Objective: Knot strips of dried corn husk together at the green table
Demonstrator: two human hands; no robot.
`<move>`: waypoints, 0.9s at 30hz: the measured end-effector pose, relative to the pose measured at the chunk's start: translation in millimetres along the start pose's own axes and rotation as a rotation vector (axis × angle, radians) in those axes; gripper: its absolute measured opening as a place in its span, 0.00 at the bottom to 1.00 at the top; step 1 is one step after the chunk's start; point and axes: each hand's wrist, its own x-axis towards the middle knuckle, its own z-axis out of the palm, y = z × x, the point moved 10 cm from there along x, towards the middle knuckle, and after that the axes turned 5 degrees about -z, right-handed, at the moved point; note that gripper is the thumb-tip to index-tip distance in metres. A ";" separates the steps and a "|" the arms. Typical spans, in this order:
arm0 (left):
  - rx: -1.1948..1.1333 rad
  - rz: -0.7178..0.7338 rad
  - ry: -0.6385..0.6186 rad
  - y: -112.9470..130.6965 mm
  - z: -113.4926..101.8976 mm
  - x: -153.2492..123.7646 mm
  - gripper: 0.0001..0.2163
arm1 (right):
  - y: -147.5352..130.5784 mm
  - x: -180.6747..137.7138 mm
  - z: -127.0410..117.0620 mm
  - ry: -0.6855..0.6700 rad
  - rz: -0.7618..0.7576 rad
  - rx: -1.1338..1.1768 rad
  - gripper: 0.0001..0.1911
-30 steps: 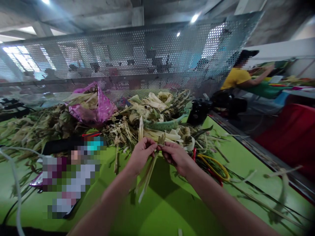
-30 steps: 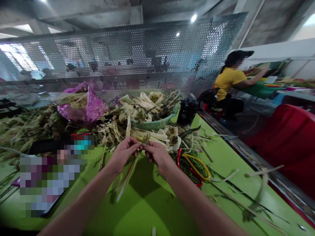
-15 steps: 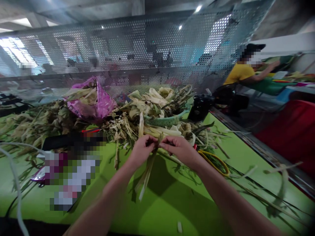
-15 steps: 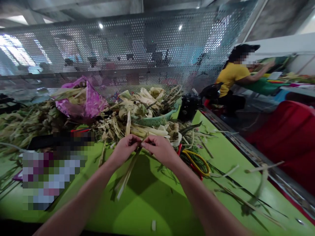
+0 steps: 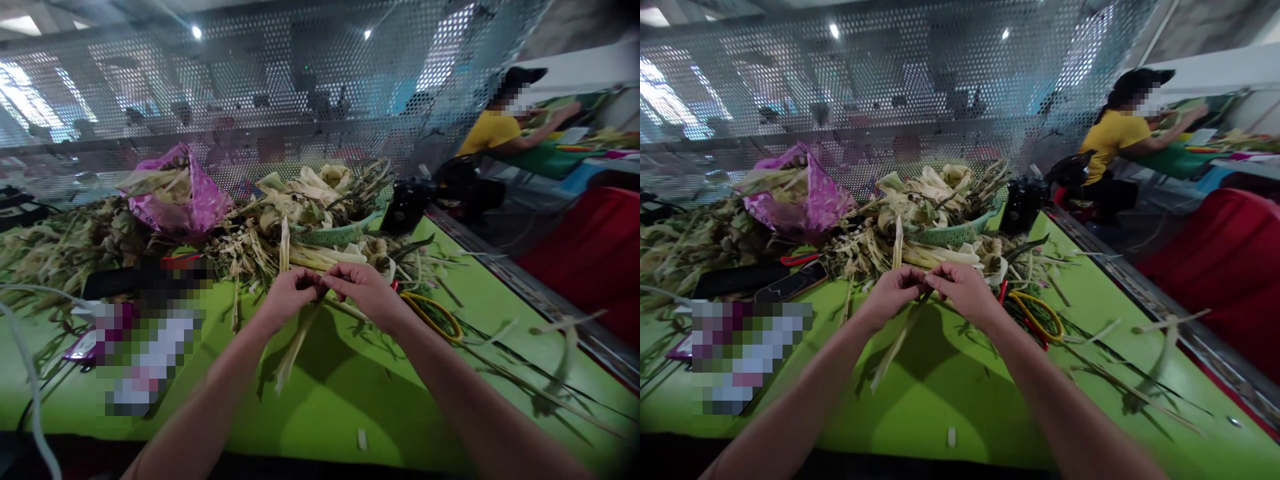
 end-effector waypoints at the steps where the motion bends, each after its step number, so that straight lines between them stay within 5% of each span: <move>1: -0.007 -0.001 -0.005 -0.3 0.5 -0.1 0.07 | -0.1 -0.1 -0.4 0.001 -0.003 -0.002 0.11; 7: -0.029 -0.010 0.033 -3.7 -4.0 1.3 0.09 | -25.7 -6.0 1.2 -0.065 -0.123 -0.067 0.15; 11: -0.108 -0.036 0.077 -7.1 -10.2 1.8 0.10 | -49.8 -9.0 -20.7 0.105 -0.324 -0.208 0.14; 19: -0.108 -0.005 0.068 -2.9 -12.0 0.6 0.06 | -39.5 -6.0 -16.8 0.129 -0.325 -0.585 0.03; 27: -0.099 -0.011 0.095 -1.9 -14.4 -0.1 0.05 | -44.7 -8.4 -3.3 0.079 -0.322 -0.567 0.02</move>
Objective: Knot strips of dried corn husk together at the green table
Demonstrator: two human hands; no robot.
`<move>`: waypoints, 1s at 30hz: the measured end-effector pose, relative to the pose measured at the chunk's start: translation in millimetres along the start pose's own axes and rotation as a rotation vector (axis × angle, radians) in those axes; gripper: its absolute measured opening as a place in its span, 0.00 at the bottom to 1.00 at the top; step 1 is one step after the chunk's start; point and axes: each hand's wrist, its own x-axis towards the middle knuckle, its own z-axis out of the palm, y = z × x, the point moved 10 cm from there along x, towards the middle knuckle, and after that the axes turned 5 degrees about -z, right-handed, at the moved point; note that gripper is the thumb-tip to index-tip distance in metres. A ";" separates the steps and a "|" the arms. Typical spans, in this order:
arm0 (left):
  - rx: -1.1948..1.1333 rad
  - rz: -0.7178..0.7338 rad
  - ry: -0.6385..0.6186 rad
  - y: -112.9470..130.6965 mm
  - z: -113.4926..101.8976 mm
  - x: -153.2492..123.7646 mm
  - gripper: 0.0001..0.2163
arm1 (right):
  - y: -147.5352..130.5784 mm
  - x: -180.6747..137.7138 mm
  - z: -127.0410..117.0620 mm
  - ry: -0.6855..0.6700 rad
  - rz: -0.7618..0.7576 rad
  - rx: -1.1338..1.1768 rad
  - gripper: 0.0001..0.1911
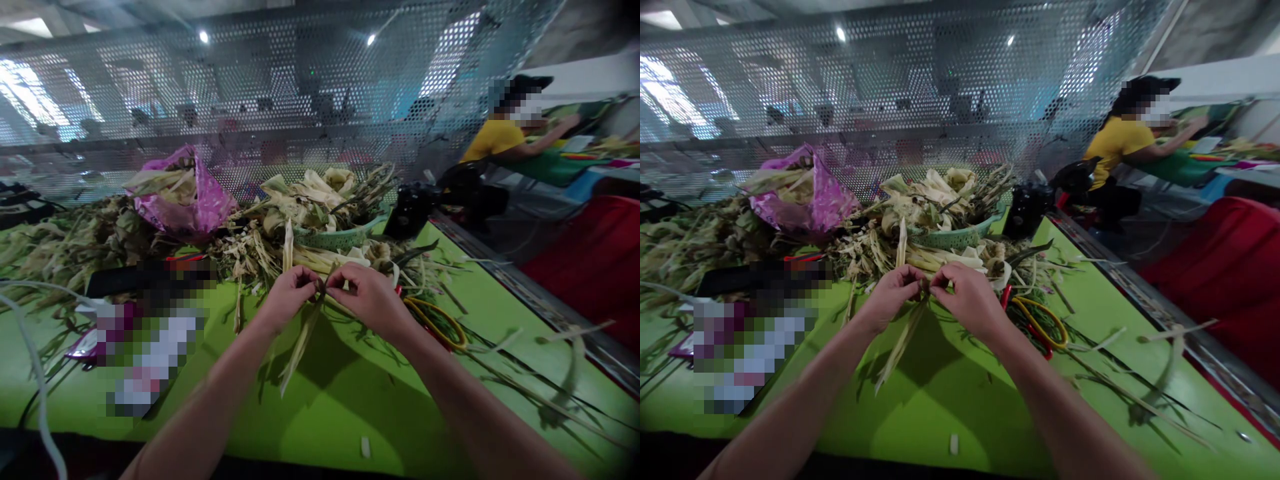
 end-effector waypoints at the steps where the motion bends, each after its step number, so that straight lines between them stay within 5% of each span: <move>1: -0.002 0.001 0.002 0.2 -0.5 0.0 0.05 | -2.4 0.0 1.9 -0.016 -0.015 0.017 0.02; 10: 0.053 0.009 0.042 2.7 -4.0 -1.3 0.07 | 5.1 0.2 2.5 -0.013 0.023 0.068 0.04; 21: 0.380 0.273 0.117 25.8 1.0 -9.4 0.11 | 16.0 -1.4 11.7 0.003 0.078 -0.057 0.02; 30: 0.579 0.407 0.220 40.8 2.6 -20.7 0.10 | 17.6 -0.9 11.6 0.048 0.064 0.148 0.03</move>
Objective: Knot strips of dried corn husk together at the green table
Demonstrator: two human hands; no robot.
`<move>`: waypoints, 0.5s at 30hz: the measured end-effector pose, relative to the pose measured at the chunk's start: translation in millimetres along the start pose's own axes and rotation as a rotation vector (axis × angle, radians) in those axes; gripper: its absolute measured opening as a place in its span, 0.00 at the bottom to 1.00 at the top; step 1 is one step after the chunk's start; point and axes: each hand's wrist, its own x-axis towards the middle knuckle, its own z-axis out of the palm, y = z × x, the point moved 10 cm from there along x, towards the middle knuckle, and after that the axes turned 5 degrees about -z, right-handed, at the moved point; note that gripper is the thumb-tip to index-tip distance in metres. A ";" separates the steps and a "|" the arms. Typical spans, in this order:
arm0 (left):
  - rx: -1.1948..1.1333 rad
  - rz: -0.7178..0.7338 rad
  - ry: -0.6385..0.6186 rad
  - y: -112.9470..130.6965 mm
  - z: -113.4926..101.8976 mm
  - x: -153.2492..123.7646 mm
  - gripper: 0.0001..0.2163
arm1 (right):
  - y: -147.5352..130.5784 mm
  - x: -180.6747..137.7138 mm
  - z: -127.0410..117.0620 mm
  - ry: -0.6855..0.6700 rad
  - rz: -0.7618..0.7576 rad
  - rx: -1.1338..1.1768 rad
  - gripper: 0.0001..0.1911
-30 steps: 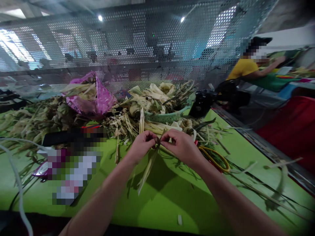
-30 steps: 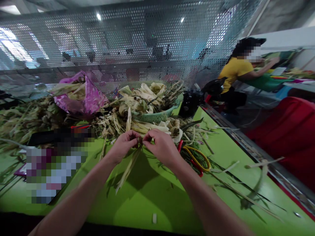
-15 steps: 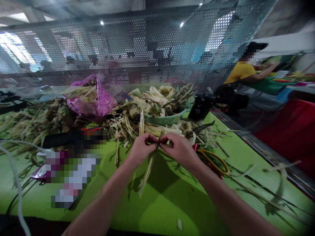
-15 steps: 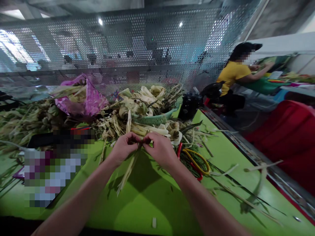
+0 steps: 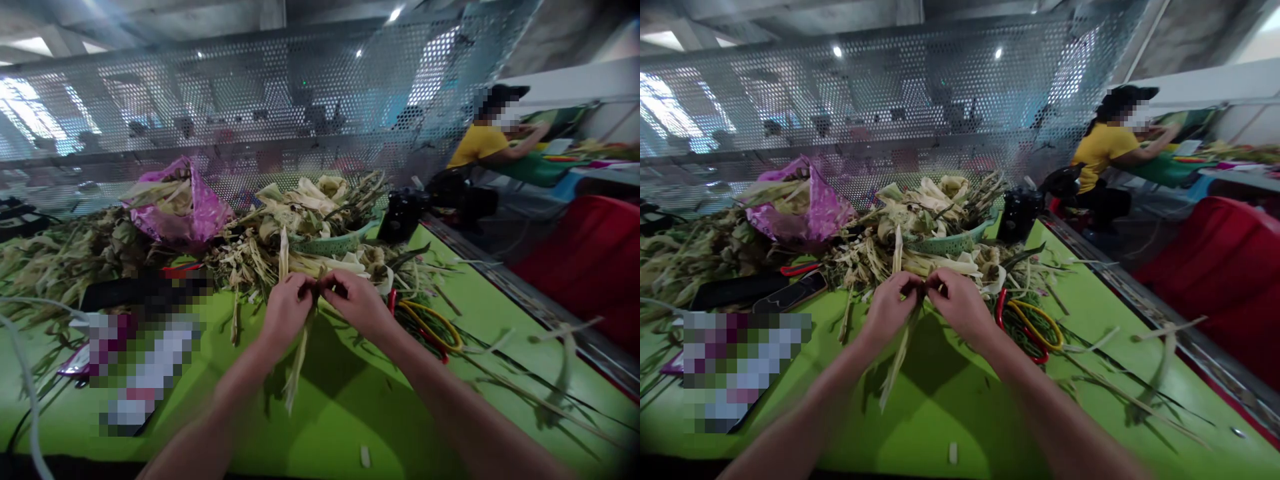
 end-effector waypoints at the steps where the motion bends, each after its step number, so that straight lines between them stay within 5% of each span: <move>1: -0.003 0.003 0.003 0.4 -0.4 -0.1 0.10 | 1.5 0.2 -1.3 0.016 0.011 0.036 0.04; 8: -0.057 0.031 0.016 4.6 -2.2 0.6 0.09 | 18.2 0.9 15.8 -0.073 0.116 0.331 0.11; 15: -0.160 0.013 -0.007 2.6 0.3 1.1 0.08 | 25.9 -0.1 15.2 -0.044 0.236 0.492 0.05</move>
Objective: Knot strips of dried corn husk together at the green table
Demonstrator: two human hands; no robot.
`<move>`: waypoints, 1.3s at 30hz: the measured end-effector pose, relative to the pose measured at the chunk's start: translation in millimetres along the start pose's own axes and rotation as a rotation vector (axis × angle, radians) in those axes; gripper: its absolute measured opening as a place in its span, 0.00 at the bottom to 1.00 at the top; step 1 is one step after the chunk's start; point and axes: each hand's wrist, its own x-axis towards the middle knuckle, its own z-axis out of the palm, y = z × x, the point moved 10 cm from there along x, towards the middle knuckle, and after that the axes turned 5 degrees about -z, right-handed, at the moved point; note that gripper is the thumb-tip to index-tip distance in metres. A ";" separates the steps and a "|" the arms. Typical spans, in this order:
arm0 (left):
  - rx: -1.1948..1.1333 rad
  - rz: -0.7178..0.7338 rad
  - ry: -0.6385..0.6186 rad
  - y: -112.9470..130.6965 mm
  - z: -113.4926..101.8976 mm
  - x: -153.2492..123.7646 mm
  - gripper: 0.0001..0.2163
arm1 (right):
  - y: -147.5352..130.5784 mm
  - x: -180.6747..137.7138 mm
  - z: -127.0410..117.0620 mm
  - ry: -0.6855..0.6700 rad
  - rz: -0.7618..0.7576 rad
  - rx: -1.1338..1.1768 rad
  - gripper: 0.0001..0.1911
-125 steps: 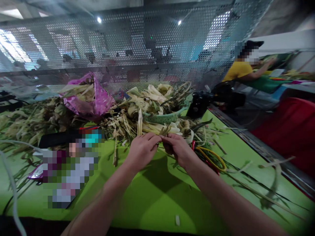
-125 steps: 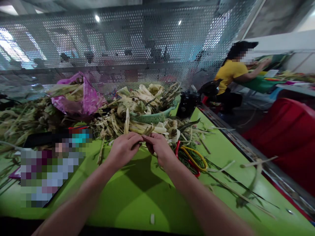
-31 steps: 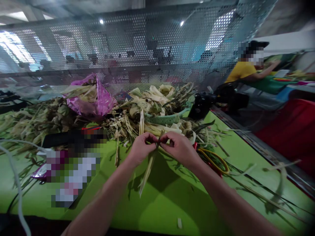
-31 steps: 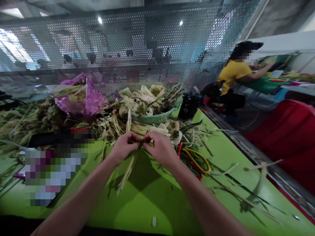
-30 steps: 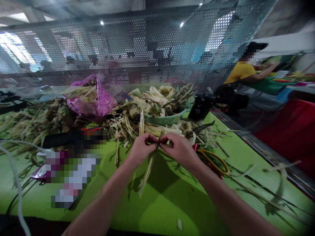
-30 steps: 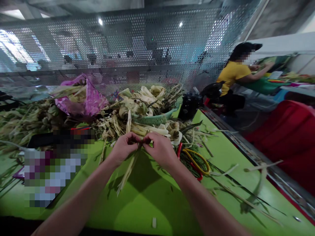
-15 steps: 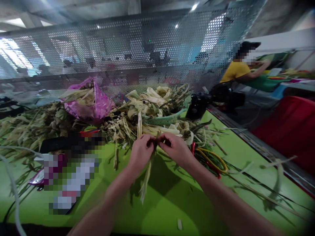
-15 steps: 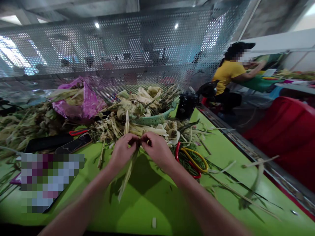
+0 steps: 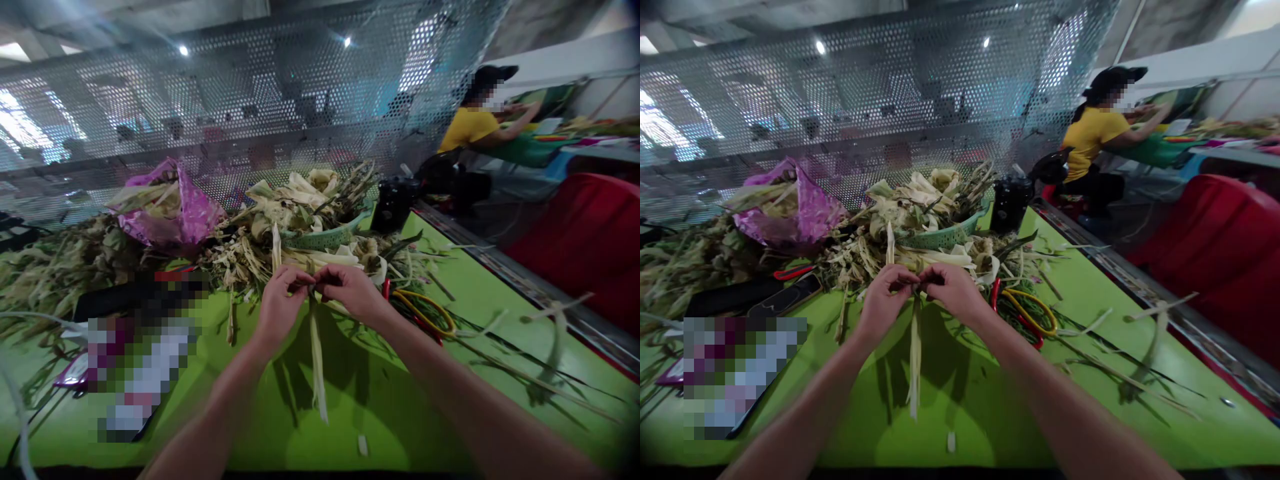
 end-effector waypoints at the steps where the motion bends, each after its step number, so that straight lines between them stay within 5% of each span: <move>1: -0.019 -0.013 0.001 -2.4 -0.1 0.4 0.07 | 0.1 -0.2 -1.4 0.014 0.009 0.022 0.05; 12: -0.136 -0.170 -0.005 -26.5 0.7 1.3 0.04 | -7.0 -3.5 -4.3 0.018 0.056 0.196 0.07; 21: -0.215 -0.244 -0.045 -30.4 2.7 3.9 0.04 | 1.5 0.8 -7.1 -0.005 0.022 -0.004 0.09; 28: -0.575 -0.375 0.006 -41.3 -3.8 2.8 0.05 | 17.3 3.6 -14.5 -0.015 0.091 -0.078 0.08; 33: -0.739 -0.403 -0.083 -36.5 5.8 0.1 0.06 | 14.3 2.7 -15.7 -0.009 0.094 -0.106 0.11; 39: -0.768 -0.447 -0.051 -42.4 6.1 -0.3 0.07 | -14.1 -3.0 -11.6 0.065 -0.044 0.241 0.14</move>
